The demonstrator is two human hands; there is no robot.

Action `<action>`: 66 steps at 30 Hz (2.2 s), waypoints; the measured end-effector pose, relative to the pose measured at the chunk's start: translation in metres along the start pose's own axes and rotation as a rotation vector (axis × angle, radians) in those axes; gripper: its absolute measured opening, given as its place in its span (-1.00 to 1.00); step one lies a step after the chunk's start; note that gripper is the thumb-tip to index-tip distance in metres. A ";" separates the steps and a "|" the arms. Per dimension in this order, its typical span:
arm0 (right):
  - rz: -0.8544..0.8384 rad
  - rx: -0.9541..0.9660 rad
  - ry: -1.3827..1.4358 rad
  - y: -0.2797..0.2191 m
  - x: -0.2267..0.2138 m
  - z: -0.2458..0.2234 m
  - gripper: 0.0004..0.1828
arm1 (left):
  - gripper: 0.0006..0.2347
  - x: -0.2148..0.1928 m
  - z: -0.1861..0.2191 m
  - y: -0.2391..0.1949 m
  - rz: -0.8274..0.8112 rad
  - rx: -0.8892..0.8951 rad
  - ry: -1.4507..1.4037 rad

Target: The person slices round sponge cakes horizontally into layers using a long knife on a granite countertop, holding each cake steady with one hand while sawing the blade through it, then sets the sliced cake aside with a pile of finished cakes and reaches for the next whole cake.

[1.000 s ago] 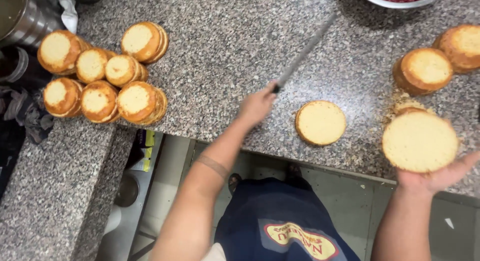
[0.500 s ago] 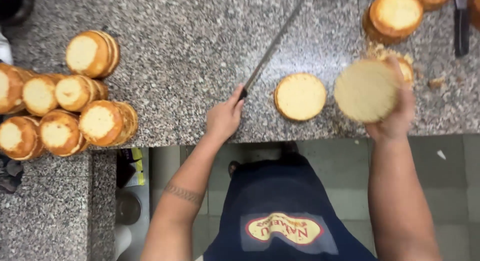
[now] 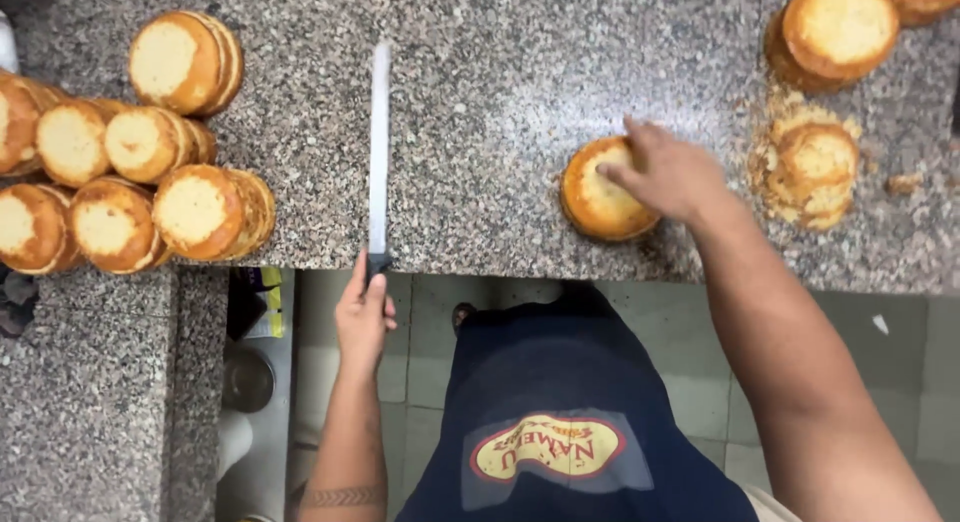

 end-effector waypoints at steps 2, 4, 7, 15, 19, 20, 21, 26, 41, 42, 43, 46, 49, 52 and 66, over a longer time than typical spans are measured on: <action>-0.134 0.063 -0.017 0.006 -0.012 -0.007 -0.07 | -0.54 0.006 -0.008 -0.007 0.062 -0.022 0.023; -0.279 0.115 -0.035 0.012 -0.019 -0.011 -0.05 | -0.54 0.024 -0.001 -0.027 0.138 -0.057 0.048; -0.407 0.114 -0.108 0.018 -0.018 0.000 0.02 | -0.60 0.082 0.049 -0.072 0.083 0.440 0.903; -0.528 0.241 1.134 0.007 0.063 0.108 -0.32 | -0.60 0.078 0.093 -0.079 0.247 0.683 0.954; -0.526 0.269 1.312 0.033 0.051 0.069 -0.20 | -0.63 0.021 0.086 -0.068 0.292 0.624 0.797; -0.483 0.254 1.401 0.042 0.048 0.057 -0.23 | -0.63 0.004 0.085 -0.065 0.319 0.624 0.741; -0.438 0.239 1.490 0.051 0.045 0.044 -0.25 | -0.62 -0.013 0.085 -0.061 0.346 0.623 0.684; -0.339 0.208 1.767 0.133 0.097 -0.099 -0.45 | -0.64 -0.117 0.069 -0.049 0.505 0.538 0.438; -0.188 0.127 1.025 0.272 0.194 -0.380 -0.34 | -0.62 -0.240 0.010 -0.066 0.703 0.226 0.185; -0.164 0.090 0.904 0.270 0.191 -0.376 -0.33 | -0.62 -0.238 0.010 -0.067 0.694 0.292 0.174; -0.159 0.095 0.906 0.265 0.190 -0.383 -0.33 | -0.62 -0.236 0.017 -0.065 0.688 0.295 0.175; -0.240 0.267 1.070 0.254 0.191 -0.386 -0.34 | -0.63 -0.224 0.044 -0.048 0.577 0.343 0.161; -0.253 0.286 1.244 0.241 0.189 -0.355 -0.36 | -0.67 -0.197 0.070 -0.030 0.422 0.476 0.244; -0.211 0.222 1.294 0.208 0.156 -0.297 -0.40 | -0.64 -0.155 0.076 -0.015 0.268 0.474 0.335; 0.411 0.245 1.353 -0.057 0.006 0.097 -0.72 | -0.55 0.176 0.124 0.059 -0.144 0.218 1.006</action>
Point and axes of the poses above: each hand's wrist, its own y-axis towards the middle knuckle, its own x-axis out of the palm, z = x × y, the point moved 4 cm from there along y, towards the middle knuckle, and after that the axes turned 2 degrees about y, right-handed, at the moved point
